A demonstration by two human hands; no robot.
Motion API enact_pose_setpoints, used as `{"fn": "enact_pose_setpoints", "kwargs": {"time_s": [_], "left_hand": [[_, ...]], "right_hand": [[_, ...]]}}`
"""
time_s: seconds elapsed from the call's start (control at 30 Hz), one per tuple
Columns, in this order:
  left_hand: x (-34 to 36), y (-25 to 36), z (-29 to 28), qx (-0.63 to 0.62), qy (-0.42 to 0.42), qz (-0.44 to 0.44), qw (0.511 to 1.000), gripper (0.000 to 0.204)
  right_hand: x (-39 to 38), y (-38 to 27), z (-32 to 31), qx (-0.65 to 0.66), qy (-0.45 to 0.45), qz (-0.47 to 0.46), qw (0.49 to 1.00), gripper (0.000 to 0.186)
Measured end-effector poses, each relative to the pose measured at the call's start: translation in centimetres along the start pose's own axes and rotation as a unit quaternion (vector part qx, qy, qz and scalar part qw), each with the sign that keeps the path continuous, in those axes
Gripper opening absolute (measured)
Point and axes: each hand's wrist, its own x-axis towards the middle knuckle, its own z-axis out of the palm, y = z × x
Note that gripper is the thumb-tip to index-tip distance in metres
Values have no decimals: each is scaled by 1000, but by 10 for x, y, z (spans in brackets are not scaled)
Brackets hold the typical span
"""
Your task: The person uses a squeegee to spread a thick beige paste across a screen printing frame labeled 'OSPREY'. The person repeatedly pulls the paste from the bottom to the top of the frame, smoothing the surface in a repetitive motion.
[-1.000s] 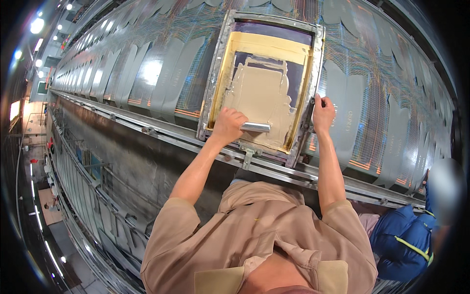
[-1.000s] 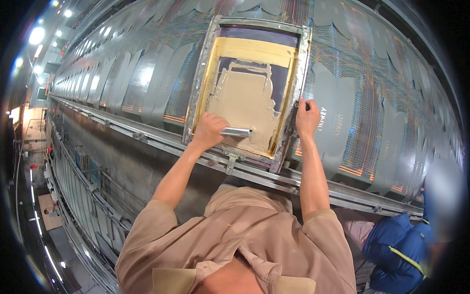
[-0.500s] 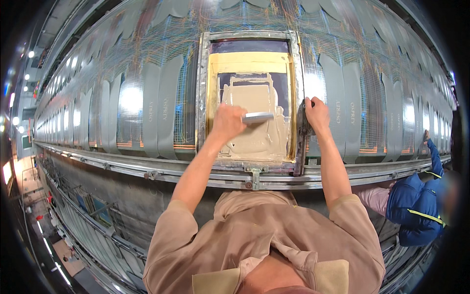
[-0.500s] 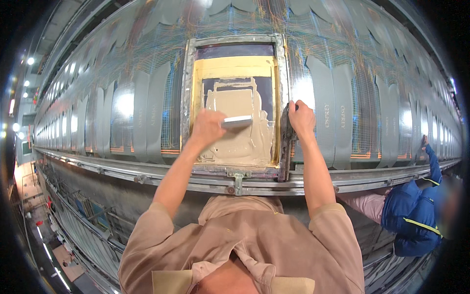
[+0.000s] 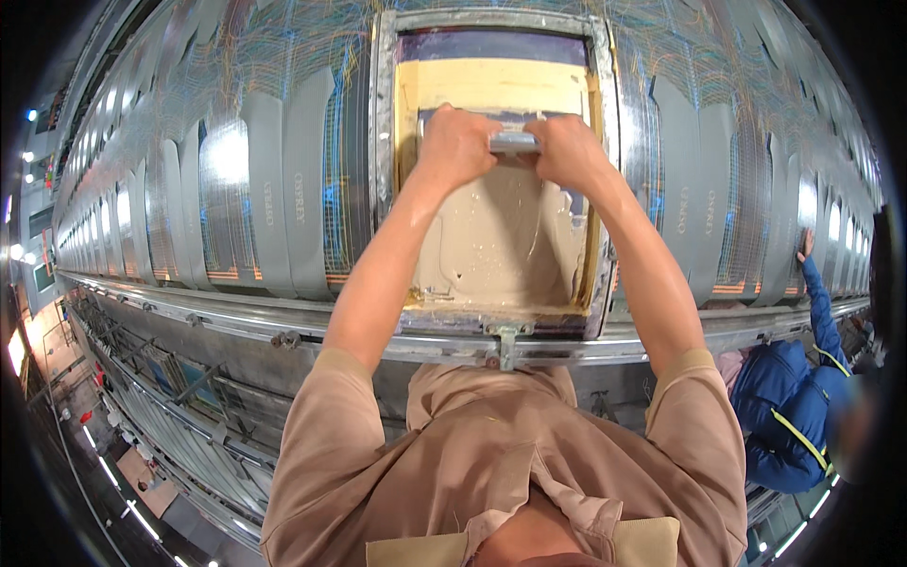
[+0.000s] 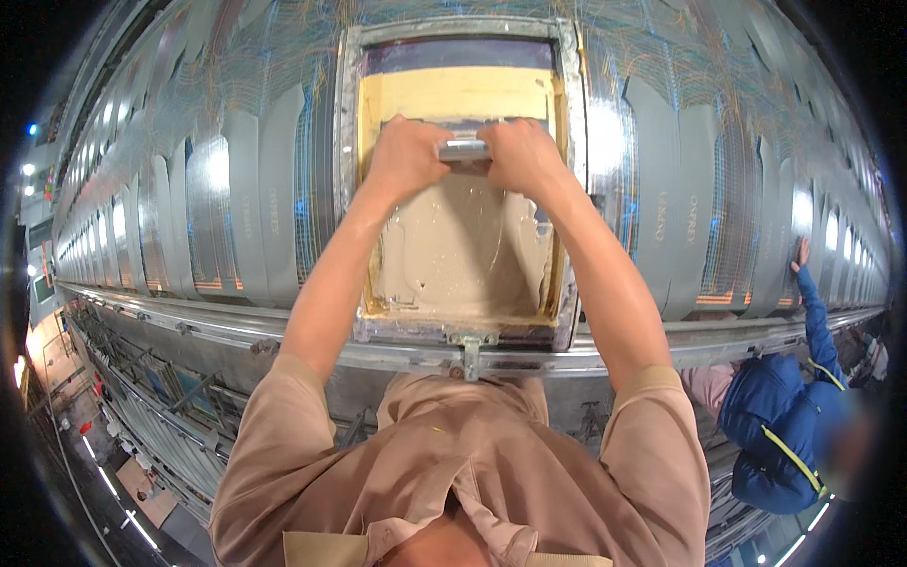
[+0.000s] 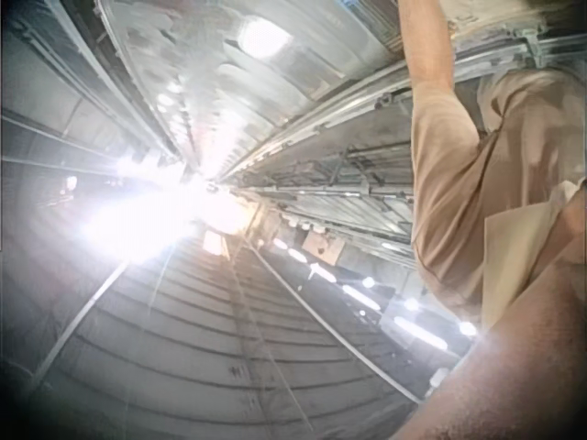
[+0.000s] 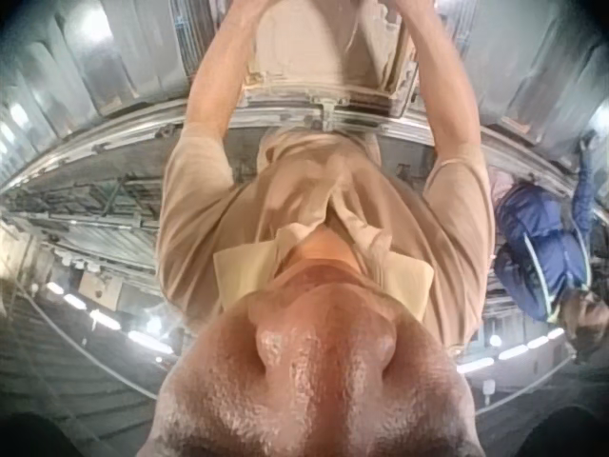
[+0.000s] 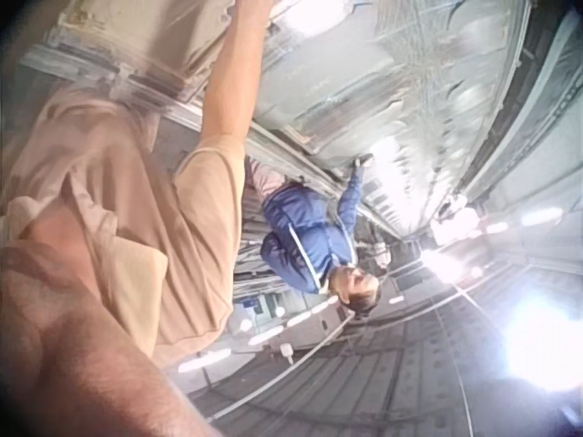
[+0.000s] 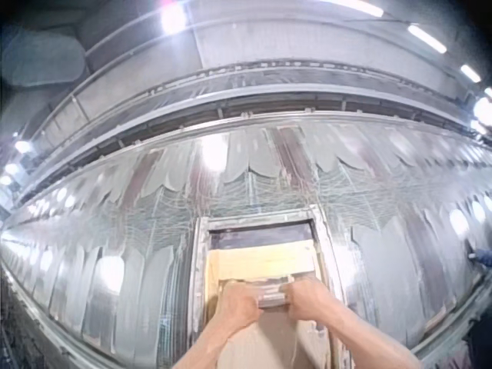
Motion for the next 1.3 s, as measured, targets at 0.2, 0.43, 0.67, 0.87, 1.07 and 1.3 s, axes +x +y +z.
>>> {"fn": "enact_pose_setpoints", "kwargs": {"time_s": [0.2,0.43,0.67,0.87,1.07,1.3], "left_hand": [[-134,77,5,-44,4,-9,999,19],[-46,26,-9,12,20,29,999,11],[37,-15,-17,-2,-16,-33,999,12],[-36,19,-4,-9,-19,-10,1000,16],[-135,73,-2,-45,-22,-6,999,25],[-18,3,-11,18,37,25,999,14]], "right_hand": [[-134,-43,56,-1,36,-79,996,20],[-49,-15,11,-33,48,-56,997,20],[37,14,-23,13,-20,1,1000,13],[-30,-6,19,-5,17,-43,999,15],[-132,-50,52,21,12,-75,997,27],[-14,-8,-1,-22,39,-55,997,12]]}}
